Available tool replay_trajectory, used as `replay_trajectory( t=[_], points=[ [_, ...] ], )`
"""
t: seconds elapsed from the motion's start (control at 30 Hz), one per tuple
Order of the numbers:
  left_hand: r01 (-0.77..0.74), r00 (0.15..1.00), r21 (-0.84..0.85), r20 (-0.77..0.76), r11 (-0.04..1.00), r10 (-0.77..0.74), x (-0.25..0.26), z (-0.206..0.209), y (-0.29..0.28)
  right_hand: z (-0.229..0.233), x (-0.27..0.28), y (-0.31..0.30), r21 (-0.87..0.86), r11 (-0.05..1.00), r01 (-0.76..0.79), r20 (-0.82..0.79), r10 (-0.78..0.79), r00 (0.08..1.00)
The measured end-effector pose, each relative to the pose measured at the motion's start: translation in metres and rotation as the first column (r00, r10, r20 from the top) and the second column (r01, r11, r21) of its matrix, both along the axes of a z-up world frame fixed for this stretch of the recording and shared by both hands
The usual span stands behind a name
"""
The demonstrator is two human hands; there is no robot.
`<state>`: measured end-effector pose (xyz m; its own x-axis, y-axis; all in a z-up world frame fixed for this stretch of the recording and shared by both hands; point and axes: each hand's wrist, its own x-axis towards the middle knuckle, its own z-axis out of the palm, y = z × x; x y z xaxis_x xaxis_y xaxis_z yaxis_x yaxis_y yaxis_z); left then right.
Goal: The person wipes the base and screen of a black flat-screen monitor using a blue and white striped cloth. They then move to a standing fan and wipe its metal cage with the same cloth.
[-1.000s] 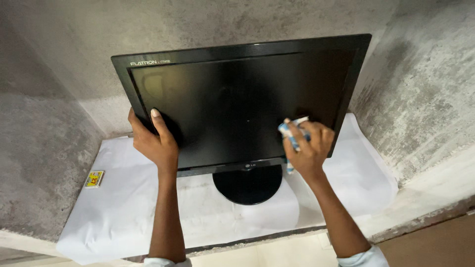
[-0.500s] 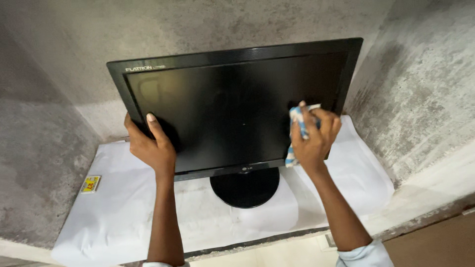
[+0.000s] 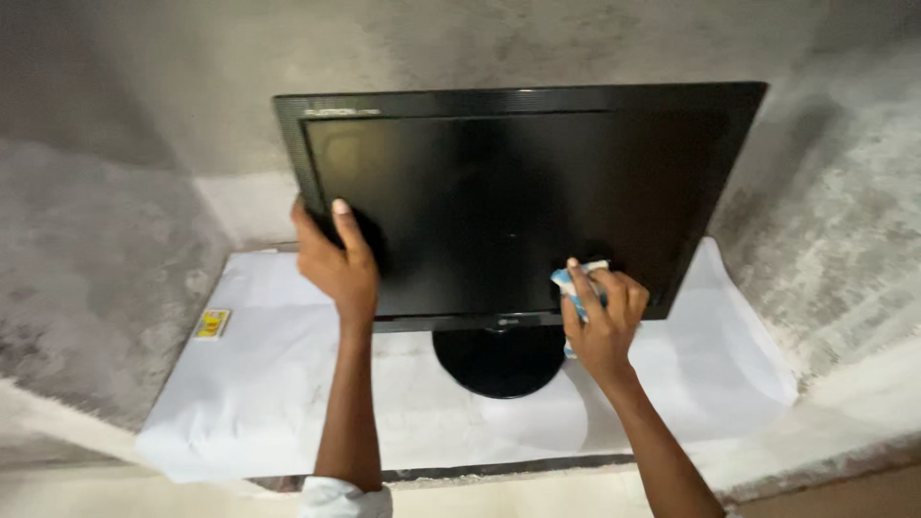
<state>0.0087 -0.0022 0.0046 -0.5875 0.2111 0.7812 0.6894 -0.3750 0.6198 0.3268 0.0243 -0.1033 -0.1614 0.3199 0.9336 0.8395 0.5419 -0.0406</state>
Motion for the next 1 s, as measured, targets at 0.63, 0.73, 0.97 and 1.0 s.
replay_trajectory(
  t=[0.63,0.73,0.97,1.0],
  points=[
    [0.260,0.952,0.153,0.125,0.953,-0.279,-0.028,-0.007,0.005,0.175,-0.246,-0.006,0.140,0.881,-0.451,0.208,0.419,0.884],
    [0.301,0.939,0.184,0.114,0.936,-0.324,-0.027,-0.008,0.002,0.174,-0.244,-0.013,0.109,0.895,-0.433,0.296,0.387,0.873],
    [0.276,0.924,0.080,0.253,0.958,-0.288,-0.027,-0.008,0.003,0.167,-0.200,-0.006,0.091,0.926,-0.367,0.310,0.324,0.894],
    [0.266,0.921,0.052,0.282,0.963,-0.270,-0.026,-0.008,0.003,0.165,-0.189,-0.003,0.085,0.932,-0.353,0.305,0.313,0.899]
  ],
)
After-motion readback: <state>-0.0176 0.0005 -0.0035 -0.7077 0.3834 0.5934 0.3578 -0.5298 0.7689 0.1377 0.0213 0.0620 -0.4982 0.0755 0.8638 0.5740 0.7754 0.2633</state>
